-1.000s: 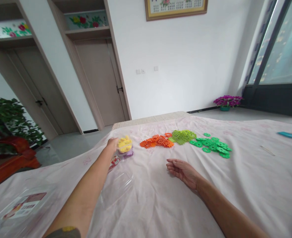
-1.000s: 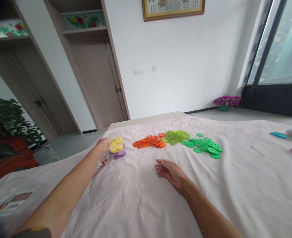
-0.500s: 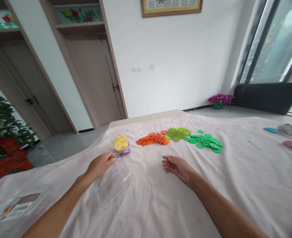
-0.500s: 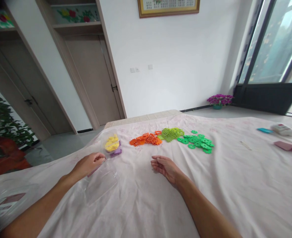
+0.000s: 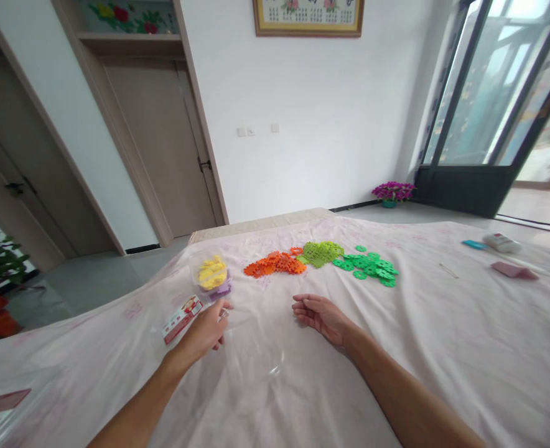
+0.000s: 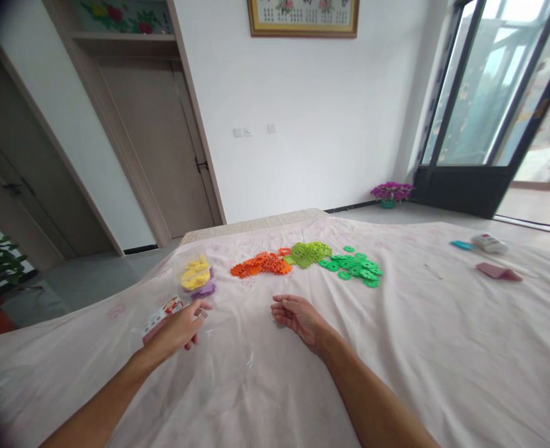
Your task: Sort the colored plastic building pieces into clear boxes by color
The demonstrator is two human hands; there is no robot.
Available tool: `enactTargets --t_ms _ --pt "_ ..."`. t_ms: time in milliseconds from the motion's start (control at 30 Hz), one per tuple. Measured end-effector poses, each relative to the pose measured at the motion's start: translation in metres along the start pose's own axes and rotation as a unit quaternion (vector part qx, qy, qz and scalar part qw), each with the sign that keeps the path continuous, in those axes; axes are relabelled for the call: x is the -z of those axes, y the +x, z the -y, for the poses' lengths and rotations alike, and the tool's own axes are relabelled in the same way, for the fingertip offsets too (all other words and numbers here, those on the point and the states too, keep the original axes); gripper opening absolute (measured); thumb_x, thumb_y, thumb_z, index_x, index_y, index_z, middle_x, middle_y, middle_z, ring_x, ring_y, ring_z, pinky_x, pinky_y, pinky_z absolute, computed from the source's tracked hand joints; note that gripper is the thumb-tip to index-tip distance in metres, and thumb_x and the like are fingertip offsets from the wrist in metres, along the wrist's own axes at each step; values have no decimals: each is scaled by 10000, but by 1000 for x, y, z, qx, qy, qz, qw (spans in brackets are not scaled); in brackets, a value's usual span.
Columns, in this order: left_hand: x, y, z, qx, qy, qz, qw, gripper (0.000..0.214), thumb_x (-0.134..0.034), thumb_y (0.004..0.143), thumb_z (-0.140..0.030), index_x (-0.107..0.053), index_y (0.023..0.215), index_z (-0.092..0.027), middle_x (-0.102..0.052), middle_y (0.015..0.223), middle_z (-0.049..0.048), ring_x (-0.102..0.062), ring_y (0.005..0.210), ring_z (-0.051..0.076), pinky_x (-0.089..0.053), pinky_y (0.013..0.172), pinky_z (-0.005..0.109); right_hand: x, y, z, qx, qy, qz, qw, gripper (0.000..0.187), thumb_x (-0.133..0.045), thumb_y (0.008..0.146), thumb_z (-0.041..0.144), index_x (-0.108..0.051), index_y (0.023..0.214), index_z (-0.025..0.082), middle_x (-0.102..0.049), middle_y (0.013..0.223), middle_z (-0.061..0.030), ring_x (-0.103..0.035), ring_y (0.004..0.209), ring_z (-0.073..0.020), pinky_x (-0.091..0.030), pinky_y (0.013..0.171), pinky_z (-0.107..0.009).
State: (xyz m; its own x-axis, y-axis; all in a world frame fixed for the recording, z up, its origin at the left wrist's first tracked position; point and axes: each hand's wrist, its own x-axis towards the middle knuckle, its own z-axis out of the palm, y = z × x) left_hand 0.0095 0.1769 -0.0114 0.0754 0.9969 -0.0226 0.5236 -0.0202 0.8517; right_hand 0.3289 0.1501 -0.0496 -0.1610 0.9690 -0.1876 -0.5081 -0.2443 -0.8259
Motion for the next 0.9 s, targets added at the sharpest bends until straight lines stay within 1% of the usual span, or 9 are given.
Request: enactTargets --t_ms 133,233,333,433,567,667,767,833,900 --pt "-19 0 -10 49 -79 8 996 181 -579 732 -292 -581 882 -190 -710 863 54 -577 438 103 -328 347 175 1 2 -1 1 -11 1 1000 169 -639 887 161 -657 1048 113 -742 915 -103 -714 767 -123 -592 732 -224" --pt "-30 -7 -14 59 -130 11 990 197 -551 775 -360 -557 850 -177 -703 1000 92 -563 460 81 -372 364 184 -1 0 0 5 -41 15 999 193 -663 894 247 -676 1041 125 -734 928 -98 -699 781 -124 -578 747 -235" --pt "-41 -15 -9 55 -162 -18 985 242 -542 793 -403 -551 871 -174 -693 1029 98 -563 483 81 -416 383 197 -7 -5 4 -4 -139 47 989 320 -684 886 398 -711 1071 139 -721 1039 -108 -676 821 -135 -555 750 -249" --pt "-50 -20 1 31 -192 -73 978 285 -521 822 -449 -542 905 -177 -689 1033 95 -572 495 90 -455 408 219 -14 -13 14 -2 -267 86 960 430 -670 879 488 -713 1170 175 -684 1205 -111 -662 948 -170 -528 764 -255" --pt "-60 -25 10 -31 -202 -138 969 342 -511 867 -521 -537 963 -194 -690 837 37 -590 505 118 -508 502 256 -22 -23 28 -42 -309 156 937 586 -661 875 498 -563 1394 244 -613 1347 -130 -634 1122 -233 -545 784 -287" --pt "-66 -29 10 -59 -195 -160 966 375 -522 872 -563 -549 989 -207 -616 657 -27 -588 500 133 -506 547 265 -28 -26 34 -77 -306 185 931 699 -725 819 442 -482 1450 262 -614 1329 -153 -666 1061 -261 -579 684 -303" --pt "-69 -29 10 -57 -244 -154 956 432 -499 872 -607 -545 1034 -209 -676 885 32 -638 580 141 -535 564 286 -31 -19 44 -63 -316 156 934 707 -754 775 381 -500 1417 233 -661 1216 -145 -679 990 -261 -586 615 -297" --pt "-70 -27 12 -48 -279 -147 948 462 -461 885 -621 -533 1081 -209 -653 1131 95 -689 708 165 -567 603 312 -28 -6 59 -30 -335 117 934 683 -765 746 343 -535 1376 209 -665 1180 -140 -666 996 -260 -589 614 -297" --pt "-70 -23 16 -39 -281 -151 947 461 -454 895 -596 -524 1135 -209 -609 1252 126 -705 815 187 -579 663 330 -21 15 79 23 -361 73 929 674 -769 732 323 -549 1356 193 -648 1193 -145 -654 1010 -262 -596 653 -318"
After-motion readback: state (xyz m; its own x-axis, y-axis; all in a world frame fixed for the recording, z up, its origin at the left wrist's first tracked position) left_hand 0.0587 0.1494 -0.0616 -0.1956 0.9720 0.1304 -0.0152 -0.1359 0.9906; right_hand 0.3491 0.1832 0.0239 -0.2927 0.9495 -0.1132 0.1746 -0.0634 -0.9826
